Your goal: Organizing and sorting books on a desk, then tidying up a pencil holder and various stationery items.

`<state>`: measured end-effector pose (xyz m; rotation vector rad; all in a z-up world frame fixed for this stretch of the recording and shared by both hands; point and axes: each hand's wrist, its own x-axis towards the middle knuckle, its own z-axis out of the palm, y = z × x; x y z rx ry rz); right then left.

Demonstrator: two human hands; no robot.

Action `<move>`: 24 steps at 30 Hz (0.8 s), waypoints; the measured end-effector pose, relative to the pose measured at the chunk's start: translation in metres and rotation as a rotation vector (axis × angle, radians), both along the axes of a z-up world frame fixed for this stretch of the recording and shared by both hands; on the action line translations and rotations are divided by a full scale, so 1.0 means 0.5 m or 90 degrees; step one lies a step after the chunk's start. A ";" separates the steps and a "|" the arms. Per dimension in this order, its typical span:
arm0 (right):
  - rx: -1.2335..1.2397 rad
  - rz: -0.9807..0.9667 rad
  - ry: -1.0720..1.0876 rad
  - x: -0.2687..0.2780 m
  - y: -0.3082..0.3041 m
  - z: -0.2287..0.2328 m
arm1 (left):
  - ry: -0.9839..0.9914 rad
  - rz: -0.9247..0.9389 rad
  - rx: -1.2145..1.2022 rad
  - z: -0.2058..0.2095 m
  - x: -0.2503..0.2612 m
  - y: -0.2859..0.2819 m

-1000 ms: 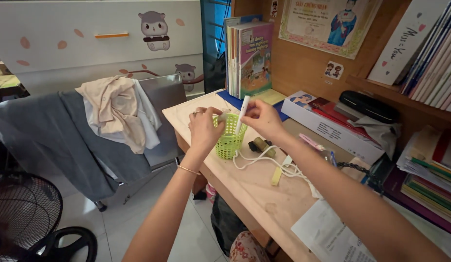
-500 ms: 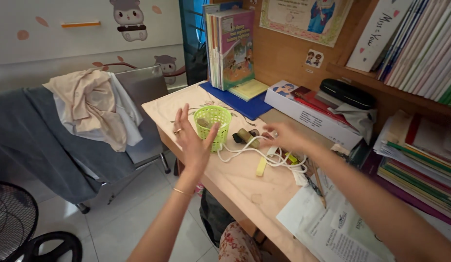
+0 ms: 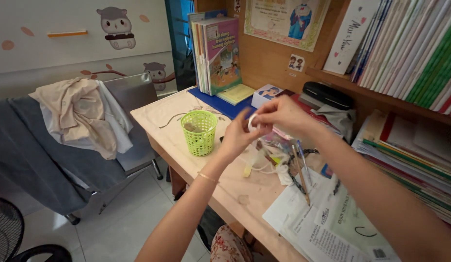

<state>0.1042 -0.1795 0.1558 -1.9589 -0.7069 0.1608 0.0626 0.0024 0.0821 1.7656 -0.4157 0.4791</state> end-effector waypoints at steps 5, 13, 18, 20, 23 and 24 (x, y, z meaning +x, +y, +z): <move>0.173 -0.036 -0.029 -0.004 -0.050 0.079 | 0.099 -0.225 -0.103 0.019 0.017 -0.030; 0.245 -0.162 0.027 -0.015 -0.128 0.072 | 0.046 -0.198 -0.247 0.094 0.037 0.004; 0.298 0.063 0.272 -0.020 -0.101 -0.007 | 0.040 -0.316 -0.394 0.127 0.032 -0.031; 0.314 0.095 0.290 -0.007 -0.087 -0.024 | 0.053 -0.323 -0.393 0.128 0.023 -0.035; 0.331 0.089 0.277 0.012 -0.055 -0.017 | 0.020 -0.292 -0.335 0.136 0.024 0.002; 0.333 0.049 0.242 0.017 -0.040 -0.009 | -0.027 -0.257 -0.275 0.140 0.026 0.024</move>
